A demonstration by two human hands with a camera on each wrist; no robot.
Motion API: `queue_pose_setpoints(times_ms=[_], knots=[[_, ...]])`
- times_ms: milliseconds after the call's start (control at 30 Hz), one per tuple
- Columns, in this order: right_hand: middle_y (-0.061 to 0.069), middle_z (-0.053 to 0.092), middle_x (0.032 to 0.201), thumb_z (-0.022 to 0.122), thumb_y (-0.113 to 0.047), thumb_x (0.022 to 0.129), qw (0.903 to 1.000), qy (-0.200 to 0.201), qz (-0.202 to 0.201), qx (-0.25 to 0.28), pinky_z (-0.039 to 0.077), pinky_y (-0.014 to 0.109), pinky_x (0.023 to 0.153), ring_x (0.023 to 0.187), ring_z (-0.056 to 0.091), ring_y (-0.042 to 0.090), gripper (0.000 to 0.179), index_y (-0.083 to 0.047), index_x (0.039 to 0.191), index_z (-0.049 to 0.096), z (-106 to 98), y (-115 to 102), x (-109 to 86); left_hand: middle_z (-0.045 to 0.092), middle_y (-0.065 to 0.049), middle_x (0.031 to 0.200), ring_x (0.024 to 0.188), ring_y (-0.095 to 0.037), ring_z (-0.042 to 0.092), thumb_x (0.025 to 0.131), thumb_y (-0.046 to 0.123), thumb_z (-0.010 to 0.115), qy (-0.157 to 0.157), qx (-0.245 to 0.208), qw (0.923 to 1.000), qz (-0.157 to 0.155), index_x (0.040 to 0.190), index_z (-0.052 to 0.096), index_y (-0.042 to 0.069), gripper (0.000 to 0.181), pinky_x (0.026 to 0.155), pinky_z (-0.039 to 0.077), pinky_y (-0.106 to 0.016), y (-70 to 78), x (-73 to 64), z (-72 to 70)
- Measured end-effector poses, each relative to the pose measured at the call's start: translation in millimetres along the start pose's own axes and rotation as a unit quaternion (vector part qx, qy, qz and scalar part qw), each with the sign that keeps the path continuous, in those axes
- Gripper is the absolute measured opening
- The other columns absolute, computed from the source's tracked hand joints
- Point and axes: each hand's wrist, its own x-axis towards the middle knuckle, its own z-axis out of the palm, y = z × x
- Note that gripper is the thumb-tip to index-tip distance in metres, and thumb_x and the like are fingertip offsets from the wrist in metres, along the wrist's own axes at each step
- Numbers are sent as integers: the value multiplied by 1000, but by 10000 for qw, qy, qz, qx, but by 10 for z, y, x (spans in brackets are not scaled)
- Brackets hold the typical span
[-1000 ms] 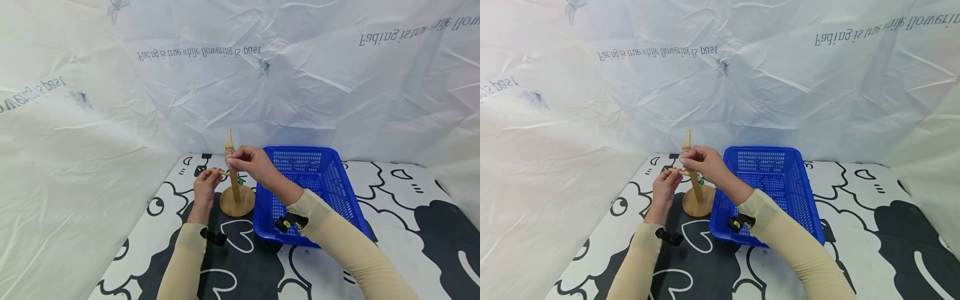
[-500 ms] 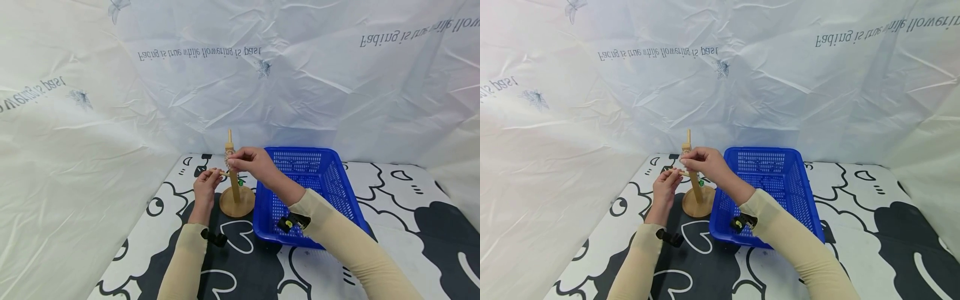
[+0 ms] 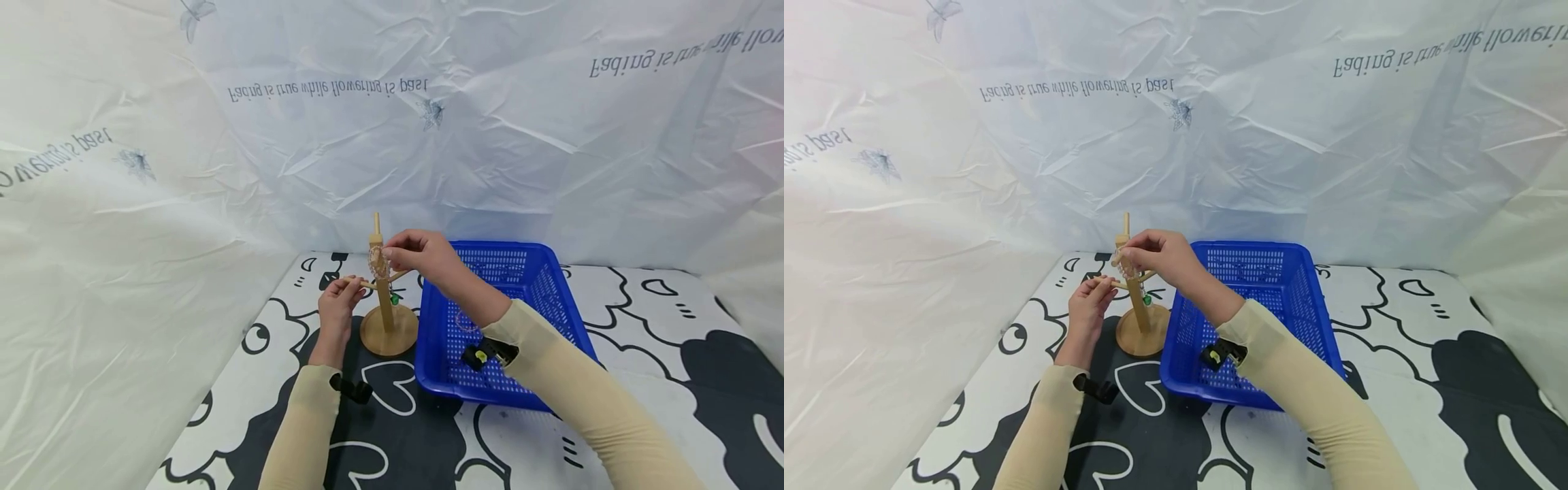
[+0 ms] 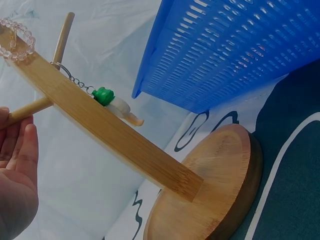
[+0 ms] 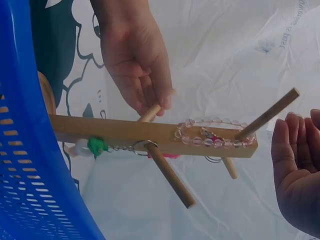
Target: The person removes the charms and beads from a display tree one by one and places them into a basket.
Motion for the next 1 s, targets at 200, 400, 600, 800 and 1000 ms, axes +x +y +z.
queue_pose_setpoints(times_ms=[200,400,600,800,1000], knots=[[16,70,109,64,-19,102,9995,173,158,-226,59,46,102,105,67,27,29,0,123,68,-35,22,48,75,6,82,79,-4,75,97,-1,66,14,95,9999,-51,89,68,10,13,75,64,-17,-9,0,-6],[20,67,127,64,-17,102,9979,512,235,-317,57,41,103,117,65,31,28,-1,125,67,3,102,106,74,7,82,79,-4,75,96,1,68,-60,88,9999,7,91,69,7,8,75,63,-17,-11,14,-8],[19,66,129,64,-16,102,9960,718,460,-253,54,45,108,122,63,32,28,-2,126,67,62,208,151,74,7,82,80,-4,75,97,-1,66,-115,140,9998,47,87,69,12,16,76,63,-16,-6,7,-13],[18,66,126,65,-16,101,9946,856,581,-44,51,49,113,123,62,33,28,-1,125,67,130,272,182,74,7,83,81,-4,75,98,1,66,-121,185,9997,51,91,69,9,12,76,63,-16,-9,9,-13],[17,67,120,66,-14,100,9938,934,558,228,52,49,111,121,62,33,25,0,121,67,206,327,216,74,7,84,81,-4,74,98,2,66,-106,223,9997,27,92,69,9,10,77,63,-16,-3,5,-14]])
